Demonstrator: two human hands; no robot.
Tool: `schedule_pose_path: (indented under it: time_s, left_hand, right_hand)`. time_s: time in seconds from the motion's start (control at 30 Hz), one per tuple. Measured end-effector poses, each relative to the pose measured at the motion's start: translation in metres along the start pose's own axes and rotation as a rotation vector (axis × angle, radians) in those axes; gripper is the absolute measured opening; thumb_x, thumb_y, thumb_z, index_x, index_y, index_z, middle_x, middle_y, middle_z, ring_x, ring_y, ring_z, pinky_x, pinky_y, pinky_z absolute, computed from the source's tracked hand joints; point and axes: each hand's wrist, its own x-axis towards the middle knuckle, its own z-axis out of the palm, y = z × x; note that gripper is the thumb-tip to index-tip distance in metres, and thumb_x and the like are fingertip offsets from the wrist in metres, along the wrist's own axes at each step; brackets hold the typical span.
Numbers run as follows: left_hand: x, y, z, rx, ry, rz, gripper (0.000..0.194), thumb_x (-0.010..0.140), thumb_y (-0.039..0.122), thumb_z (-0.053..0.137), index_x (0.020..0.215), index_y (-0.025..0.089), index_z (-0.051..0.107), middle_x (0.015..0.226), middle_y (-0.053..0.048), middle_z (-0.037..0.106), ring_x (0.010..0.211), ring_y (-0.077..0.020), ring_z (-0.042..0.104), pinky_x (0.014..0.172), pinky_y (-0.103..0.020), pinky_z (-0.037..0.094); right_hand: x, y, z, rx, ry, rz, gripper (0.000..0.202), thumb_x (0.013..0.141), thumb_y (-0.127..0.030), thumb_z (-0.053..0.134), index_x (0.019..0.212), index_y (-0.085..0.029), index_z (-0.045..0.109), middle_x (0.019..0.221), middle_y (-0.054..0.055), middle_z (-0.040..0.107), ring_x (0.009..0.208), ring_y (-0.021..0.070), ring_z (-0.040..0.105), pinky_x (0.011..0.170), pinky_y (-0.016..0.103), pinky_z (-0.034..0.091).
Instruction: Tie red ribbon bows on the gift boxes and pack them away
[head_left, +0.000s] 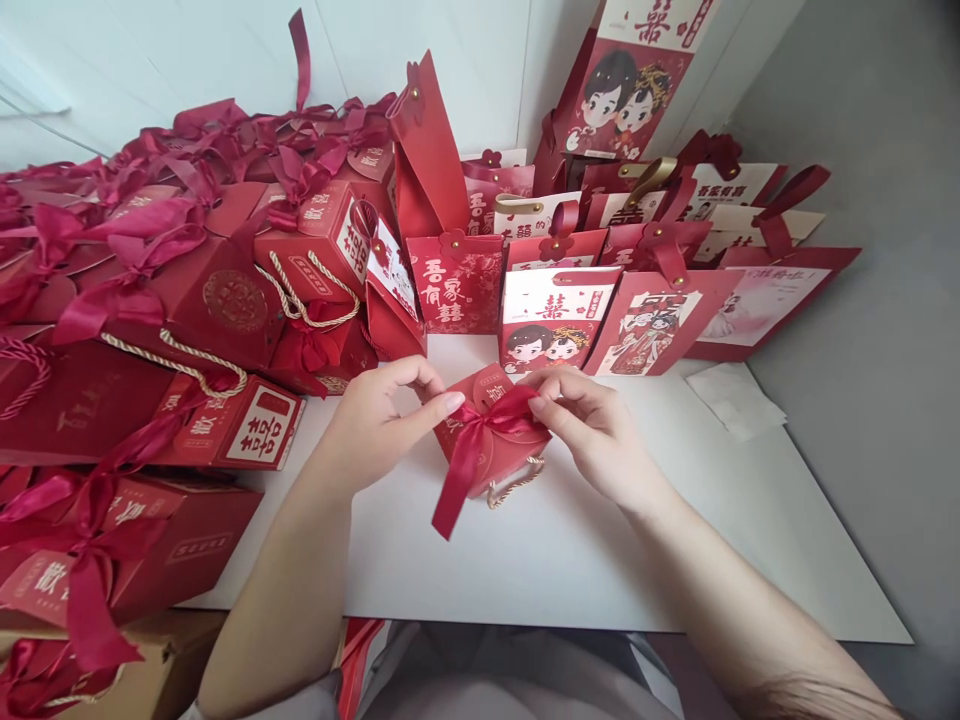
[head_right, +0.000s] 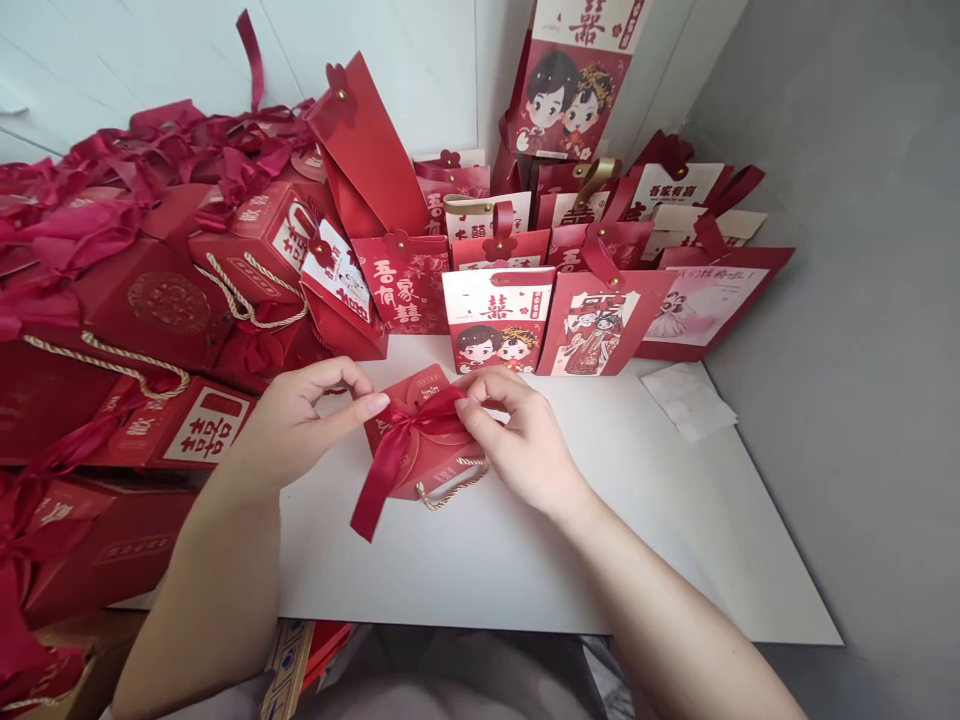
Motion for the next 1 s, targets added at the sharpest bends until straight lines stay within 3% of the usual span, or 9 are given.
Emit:
schedule_pose_path:
  time_s: [0.1, 0.2, 0.3, 0.4, 0.5, 0.7, 1.0]
  left_hand:
    - [0.003, -0.005, 0.003, -0.078, 0.048, -0.030, 0.027, 0.087, 0.042, 0.070, 0.078, 0.019, 0.059, 0.077, 0.000, 0.068, 0.074, -0.0151, 0.061, 0.064, -0.025, 0.044]
    - [0.005, -0.007, 0.005, -0.123, 0.056, -0.039, 0.027, 0.085, 0.042, 0.073, 0.080, 0.019, 0.059, 0.080, -0.001, 0.070, 0.075, -0.0156, 0.062, 0.068, -0.026, 0.047]
    - [0.005, -0.004, 0.005, -0.024, 0.051, -0.070, 0.026, 0.084, 0.045, 0.073, 0.086, 0.020, 0.065, 0.080, 0.000, 0.069, 0.072, -0.0146, 0.059, 0.068, -0.027, 0.046]
    - [0.005, 0.000, 0.006, 0.083, 0.037, -0.086, 0.028, 0.087, 0.048, 0.069, 0.082, 0.020, 0.069, 0.077, 0.000, 0.068, 0.068, -0.0147, 0.057, 0.065, -0.027, 0.045]
    - [0.004, 0.001, 0.006, 0.109, 0.035, -0.049, 0.031, 0.090, 0.046, 0.065, 0.074, 0.019, 0.067, 0.076, 0.000, 0.064, 0.069, -0.0149, 0.057, 0.063, -0.027, 0.043]
    - [0.005, -0.003, 0.008, 0.116, 0.024, 0.009, 0.030, 0.092, 0.037, 0.062, 0.069, 0.019, 0.060, 0.076, 0.001, 0.056, 0.070, -0.0135, 0.055, 0.062, -0.025, 0.042]
    - [0.009, -0.007, 0.007, 0.084, -0.030, 0.010, 0.031, 0.092, 0.035, 0.061, 0.067, 0.018, 0.055, 0.073, 0.003, 0.050, 0.065, -0.0108, 0.048, 0.060, -0.025, 0.037]
  right_hand:
    - [-0.003, -0.005, -0.005, -0.118, -0.026, -0.080, 0.024, 0.095, -0.026, 0.061, 0.071, -0.022, 0.055, 0.107, 0.005, 0.068, 0.102, 0.0233, 0.064, 0.086, 0.037, 0.051]
    - [-0.004, -0.009, -0.008, -0.190, 0.012, -0.168, 0.003, 0.095, -0.027, 0.063, 0.092, -0.025, 0.062, 0.116, 0.007, 0.066, 0.113, 0.0257, 0.063, 0.096, 0.043, 0.051]
    - [-0.002, -0.010, -0.003, -0.281, 0.102, -0.295, 0.019, 0.094, -0.030, 0.067, 0.112, -0.028, 0.065, 0.130, 0.010, 0.061, 0.130, 0.0284, 0.055, 0.110, 0.049, 0.045]
    - [0.002, -0.009, 0.007, -0.353, 0.064, -0.335, 0.023, 0.093, -0.031, 0.069, 0.116, -0.029, 0.068, 0.138, 0.011, 0.057, 0.139, 0.0300, 0.048, 0.114, 0.052, 0.042]
    - [0.005, -0.008, 0.018, -0.386, 0.007, -0.290, 0.017, 0.092, -0.029, 0.069, 0.109, -0.028, 0.072, 0.140, 0.011, 0.058, 0.137, 0.0310, 0.051, 0.113, 0.055, 0.043]
    - [0.011, -0.005, 0.031, -0.401, 0.081, -0.246, 0.005, 0.087, -0.021, 0.068, 0.086, -0.026, 0.071, 0.127, 0.012, 0.065, 0.131, 0.0305, 0.056, 0.108, 0.054, 0.045]
    - [0.011, -0.001, 0.033, -0.370, 0.081, -0.200, 0.005, 0.082, -0.019, 0.069, 0.079, -0.024, 0.068, 0.135, 0.013, 0.062, 0.136, 0.0320, 0.053, 0.114, 0.058, 0.038]
